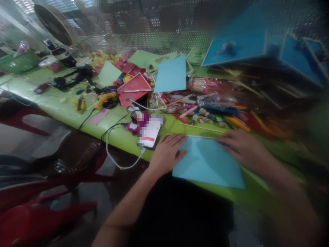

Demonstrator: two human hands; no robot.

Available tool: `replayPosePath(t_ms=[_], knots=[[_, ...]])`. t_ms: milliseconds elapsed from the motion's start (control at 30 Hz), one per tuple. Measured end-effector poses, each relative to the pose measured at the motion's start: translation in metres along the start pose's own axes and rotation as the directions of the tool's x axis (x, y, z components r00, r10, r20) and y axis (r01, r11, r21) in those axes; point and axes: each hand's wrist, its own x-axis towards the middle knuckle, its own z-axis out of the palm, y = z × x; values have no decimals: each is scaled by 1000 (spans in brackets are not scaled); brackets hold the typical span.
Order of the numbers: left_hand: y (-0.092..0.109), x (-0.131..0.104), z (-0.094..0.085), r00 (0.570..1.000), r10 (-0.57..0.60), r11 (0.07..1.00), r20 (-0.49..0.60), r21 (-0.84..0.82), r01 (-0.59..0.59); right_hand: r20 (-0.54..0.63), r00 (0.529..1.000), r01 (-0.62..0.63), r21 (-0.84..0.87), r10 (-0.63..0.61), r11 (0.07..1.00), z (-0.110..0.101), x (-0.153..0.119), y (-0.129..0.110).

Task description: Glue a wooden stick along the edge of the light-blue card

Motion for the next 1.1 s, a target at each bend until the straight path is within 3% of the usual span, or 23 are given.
replayPosePath(t_ms=[100,300,567,1100], knots=[[-1,-1,0,1000,-16,999,-8,-29,16,8,1000,-16,16,16,1000,0,-1,0],[-6,-4,8,963,-135,991,-235,-53,126,-16,1000,-6,32,7,999,0,0,-3],[-5,-3,7,976,-135,989,-172,36,144,-9,1000,2,-10,-2,1000,2,2,-9],[-5,-1,8,976,-132,988,-171,60,144,10,999,-46,-14,47,999,0,5,-13]])
